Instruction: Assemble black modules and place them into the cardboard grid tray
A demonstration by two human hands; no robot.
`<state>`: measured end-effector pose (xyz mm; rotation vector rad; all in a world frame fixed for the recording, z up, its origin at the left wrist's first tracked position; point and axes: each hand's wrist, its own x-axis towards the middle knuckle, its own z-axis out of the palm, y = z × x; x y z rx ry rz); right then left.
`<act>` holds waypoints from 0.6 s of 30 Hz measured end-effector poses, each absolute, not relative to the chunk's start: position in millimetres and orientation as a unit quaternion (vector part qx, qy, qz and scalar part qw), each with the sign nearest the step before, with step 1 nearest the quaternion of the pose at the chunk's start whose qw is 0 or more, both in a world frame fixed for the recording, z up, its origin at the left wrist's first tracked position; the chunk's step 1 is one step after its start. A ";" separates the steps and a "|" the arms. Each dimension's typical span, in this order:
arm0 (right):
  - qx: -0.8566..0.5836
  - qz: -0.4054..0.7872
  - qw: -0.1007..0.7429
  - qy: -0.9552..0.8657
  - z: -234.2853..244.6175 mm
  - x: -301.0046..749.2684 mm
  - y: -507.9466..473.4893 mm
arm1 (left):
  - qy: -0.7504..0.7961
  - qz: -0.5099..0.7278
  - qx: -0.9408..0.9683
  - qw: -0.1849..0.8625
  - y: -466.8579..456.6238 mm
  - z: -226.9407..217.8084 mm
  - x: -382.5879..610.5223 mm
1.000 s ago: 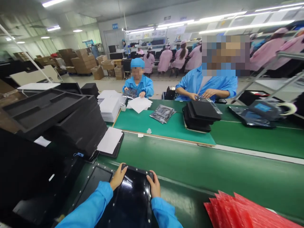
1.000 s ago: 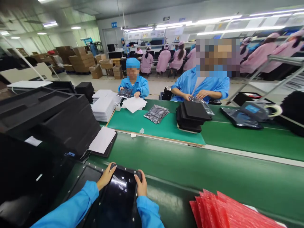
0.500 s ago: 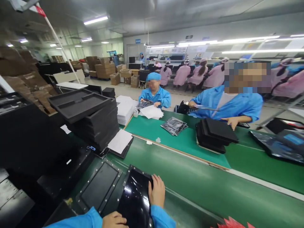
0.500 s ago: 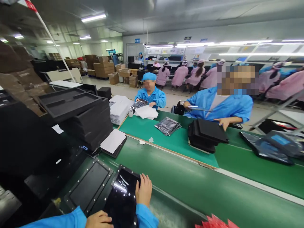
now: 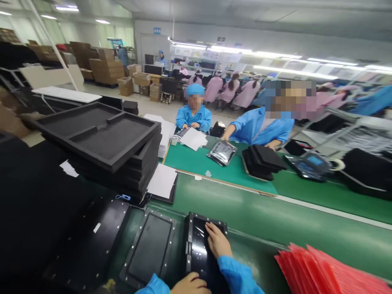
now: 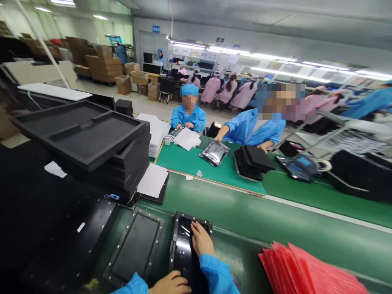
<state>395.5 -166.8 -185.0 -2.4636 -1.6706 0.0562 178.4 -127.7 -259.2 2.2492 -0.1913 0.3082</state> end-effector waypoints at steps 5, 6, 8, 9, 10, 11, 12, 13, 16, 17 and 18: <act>-0.889 0.128 -0.016 -0.438 -155.2 331.4 -189.0 | 0.169 0.134 0.918 0.333 -44.9 -275.5 118.3; -0.893 0.144 -0.028 -0.425 -156.5 314.5 -203.1 | 0.269 0.117 0.906 0.306 -24.2 -283.2 101.1; -0.902 0.177 -0.050 -0.390 -163.2 277.0 -231.7 | 0.403 0.083 0.873 0.260 9.1 -298.9 75.2; -0.908 0.192 -0.059 -0.368 -166.8 258.0 -242.9 | 0.437 0.071 0.861 0.250 18.6 -305.1 68.2; -0.913 0.209 -0.069 -0.343 -169.7 240.5 -250.7 | 0.458 0.058 0.851 0.250 22.5 -309.2 65.5; -0.918 0.227 -0.079 -0.316 -171.0 225.6 -254.5 | 0.474 0.045 0.840 0.259 21.0 -310.5 66.5; -0.921 0.245 -0.086 -0.292 -170.7 214.3 -254.9 | 0.492 0.034 0.827 0.270 15.3 -308.6 70.9; -0.922 0.258 -0.090 -0.276 -168.5 206.7 -252.7 | 0.514 0.026 0.811 0.279 7.1 -303.6 77.7; -0.916 0.286 -0.080 -0.268 -153.6 202.3 -241.1 | 0.564 0.014 0.768 0.303 -15.3 -275.4 103.3; -0.914 0.290 -0.070 -0.276 -147.1 204.6 -238.7 | 0.567 0.012 0.762 0.314 -17.9 -264.7 109.8; -0.911 0.294 -0.058 -0.283 -140.3 207.6 -237.9 | 0.566 0.011 0.756 0.329 -17.5 -254.8 113.6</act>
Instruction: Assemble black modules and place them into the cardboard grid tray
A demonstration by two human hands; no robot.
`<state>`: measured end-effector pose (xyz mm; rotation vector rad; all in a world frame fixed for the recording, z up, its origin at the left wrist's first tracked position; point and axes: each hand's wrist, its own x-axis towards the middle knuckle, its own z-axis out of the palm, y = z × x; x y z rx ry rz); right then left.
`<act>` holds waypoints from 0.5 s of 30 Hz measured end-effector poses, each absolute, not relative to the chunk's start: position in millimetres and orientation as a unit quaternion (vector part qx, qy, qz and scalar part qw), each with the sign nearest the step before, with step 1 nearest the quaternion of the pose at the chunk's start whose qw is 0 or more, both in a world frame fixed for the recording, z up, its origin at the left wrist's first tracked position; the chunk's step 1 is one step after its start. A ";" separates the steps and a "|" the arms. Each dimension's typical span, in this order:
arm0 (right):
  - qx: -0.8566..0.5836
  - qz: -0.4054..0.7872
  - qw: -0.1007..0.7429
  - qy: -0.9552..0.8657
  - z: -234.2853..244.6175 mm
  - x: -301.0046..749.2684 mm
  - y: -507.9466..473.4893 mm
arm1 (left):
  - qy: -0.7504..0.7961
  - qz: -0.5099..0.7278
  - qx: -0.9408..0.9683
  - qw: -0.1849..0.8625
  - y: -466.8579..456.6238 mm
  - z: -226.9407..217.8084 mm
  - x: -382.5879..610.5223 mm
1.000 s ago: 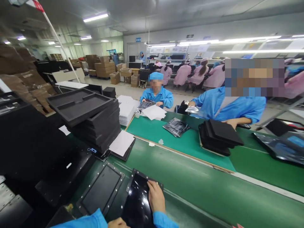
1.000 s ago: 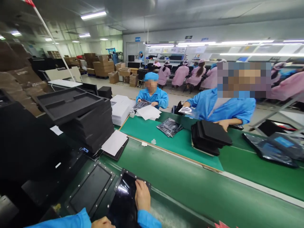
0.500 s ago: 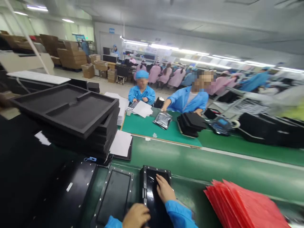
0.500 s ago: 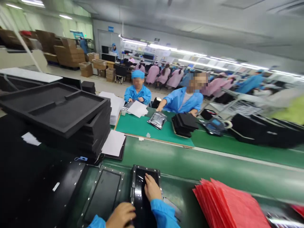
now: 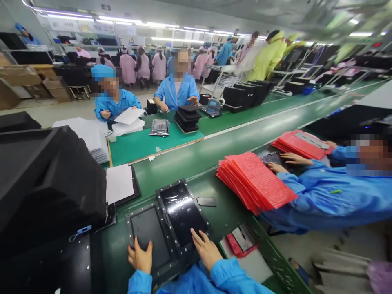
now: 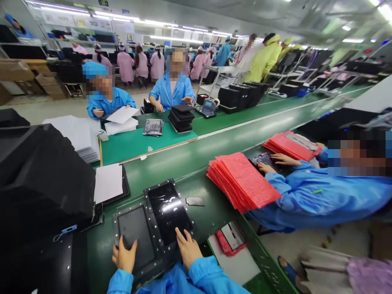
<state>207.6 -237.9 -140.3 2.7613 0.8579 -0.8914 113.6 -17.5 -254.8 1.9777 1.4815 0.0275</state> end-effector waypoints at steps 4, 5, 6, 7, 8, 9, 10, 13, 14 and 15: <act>0.896 -0.307 -0.027 0.319 -119.9 221.2 -245.3 | 0.550 0.075 0.699 0.450 1.6 -229.7 101.4; 0.891 -0.306 -0.064 0.328 -118.4 224.9 -246.7 | 0.528 0.107 0.681 0.495 5.7 -225.8 95.6; 0.884 -0.305 -0.112 0.336 -118.8 228.7 -246.4 | 0.506 0.136 0.664 0.533 7.7 -221.4 90.8; 0.872 -0.311 -0.167 0.338 -121.1 232.6 -244.0 | 0.493 0.152 0.645 0.564 7.2 -215.5 87.8; 0.855 -0.327 -0.230 0.332 -125.0 236.5 -239.4 | 0.494 0.158 0.624 0.584 3.8 -207.4 86.6; 0.825 -0.360 -0.299 0.318 -130.0 240.1 -232.9 | 0.499 0.161 0.608 0.596 -2.9 -196.7 87.0; 0.780 -0.405 -0.370 0.301 -135.5 243.2 -225.1 | 0.497 0.153 0.601 0.607 -13.1 -183.6 88.5; 0.658 -0.470 -0.542 0.231 -149.9 249.0 -205.3 | 0.377 0.090 0.653 0.650 -61.6 -137.2 96.8; 0.643 -0.460 -0.577 0.205 -153.3 250.8 -203.1 | 0.323 0.069 0.687 0.647 -80.6 -123.1 100.6; 0.640 -0.443 -0.601 0.182 -156.1 253.2 -204.1 | 0.290 0.060 0.723 0.625 -98.7 -111.4 104.7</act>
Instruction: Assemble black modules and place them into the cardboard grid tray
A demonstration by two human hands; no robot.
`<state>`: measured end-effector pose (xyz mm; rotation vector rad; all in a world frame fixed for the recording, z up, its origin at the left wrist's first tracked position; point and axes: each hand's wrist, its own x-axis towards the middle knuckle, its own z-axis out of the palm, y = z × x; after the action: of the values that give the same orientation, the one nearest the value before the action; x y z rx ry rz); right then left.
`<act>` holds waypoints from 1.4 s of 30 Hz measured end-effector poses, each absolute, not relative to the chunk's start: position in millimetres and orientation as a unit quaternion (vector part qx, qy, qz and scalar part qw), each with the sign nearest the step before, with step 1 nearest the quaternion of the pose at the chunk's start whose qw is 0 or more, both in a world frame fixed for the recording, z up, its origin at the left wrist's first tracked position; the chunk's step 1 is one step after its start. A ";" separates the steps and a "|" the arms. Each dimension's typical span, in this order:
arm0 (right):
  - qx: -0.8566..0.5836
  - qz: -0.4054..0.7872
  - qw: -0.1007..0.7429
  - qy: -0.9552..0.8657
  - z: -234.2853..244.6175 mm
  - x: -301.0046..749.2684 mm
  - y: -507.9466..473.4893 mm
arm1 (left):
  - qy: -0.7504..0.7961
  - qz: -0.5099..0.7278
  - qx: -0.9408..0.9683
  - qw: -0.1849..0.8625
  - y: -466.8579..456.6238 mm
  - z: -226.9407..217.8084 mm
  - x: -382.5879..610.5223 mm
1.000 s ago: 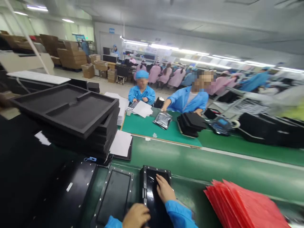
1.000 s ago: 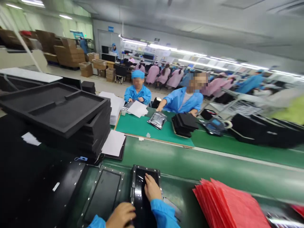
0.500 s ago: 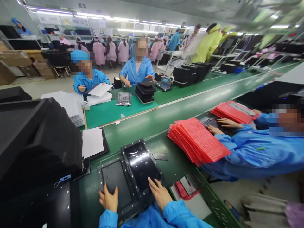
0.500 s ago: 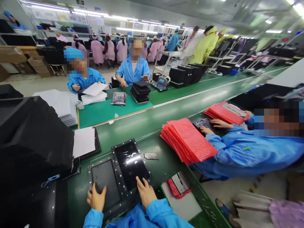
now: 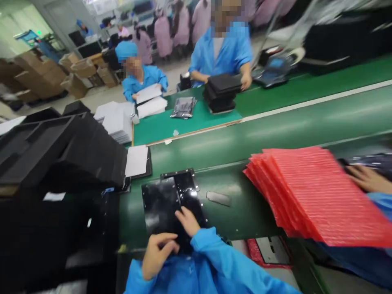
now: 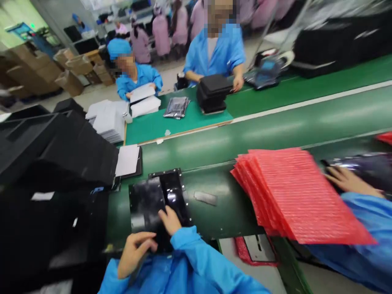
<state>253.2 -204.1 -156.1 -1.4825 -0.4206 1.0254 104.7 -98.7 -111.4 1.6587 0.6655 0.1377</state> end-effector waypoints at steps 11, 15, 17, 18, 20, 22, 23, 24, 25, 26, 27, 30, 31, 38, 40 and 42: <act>-0.687 0.373 0.614 -0.108 -164.7 318.0 -237.4 | 0.383 0.053 0.812 0.437 -163.4 -106.6 107.9; -0.704 0.367 0.601 -0.099 -167.5 322.9 -252.4 | 0.388 0.036 0.817 0.425 -168.7 -109.9 104.6; -0.735 0.325 0.587 -0.099 -172.0 326.7 -272.2 | 0.415 0.041 0.812 0.408 -169.0 -117.7 97.6; -0.754 0.293 0.579 -0.100 -175.4 330.8 -280.7 | 0.433 0.039 0.808 0.398 -168.1 -123.5 94.3; -0.777 0.242 0.572 -0.102 -183.3 345.7 -286.2 | 0.470 0.011 0.793 0.387 -164.4 -136.7 91.9; -0.777 0.234 0.573 -0.110 -189.9 368.7 -269.9 | 0.484 -0.038 0.778 0.398 -159.0 -147.2 97.4; -0.774 0.239 0.573 -0.123 -191.9 381.7 -254.4 | 0.483 -0.062 0.772 0.407 -156.1 -150.2 102.6; -0.773 0.240 0.570 -0.139 -193.2 394.3 -236.1 | 0.480 -0.086 0.769 0.414 -153.3 -151.5 108.5; -0.776 0.233 0.564 -0.158 -193.8 405.3 -216.9 | 0.476 -0.110 0.768 0.413 -150.7 -151.2 114.2; -0.783 0.224 0.554 -0.172 -194.0 414.1 -198.8 | 0.474 -0.133 0.771 0.403 -148.3 -149.9 119.2; -0.790 0.216 0.545 -0.180 -194.0 420.3 -183.6 | 0.473 -0.153 0.776 0.387 -146.4 -148.1 122.9; -0.810 0.207 0.519 -0.177 -194.3 426.5 -161.8 | 0.473 -0.178 0.792 0.343 -145.2 -144.8 127.1; -0.814 0.206 0.513 -0.176 -194.5 426.5 -161.5 | 0.473 -0.173 0.795 0.337 -146.6 -145.3 127.2; -0.856 0.158 0.446 -0.209 -195.0 428.0 -180.8 | 0.411 -0.127 0.827 0.363 -127.9 -145.7 118.8; -0.878 0.078 0.389 -0.269 -197.4 421.4 -186.5 | 0.400 -0.077 0.838 0.364 -81.1 -133.1 100.8; -0.884 0.001 0.319 -0.343 -199.8 404.1 -189.9 | 0.448 -0.013 0.829 0.335 -13.6 -118.3 69.0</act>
<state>404.1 -189.9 -199.8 -2.3231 -0.9011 0.0025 69.0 -13.6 -118.3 2.1620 1.1689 -0.0331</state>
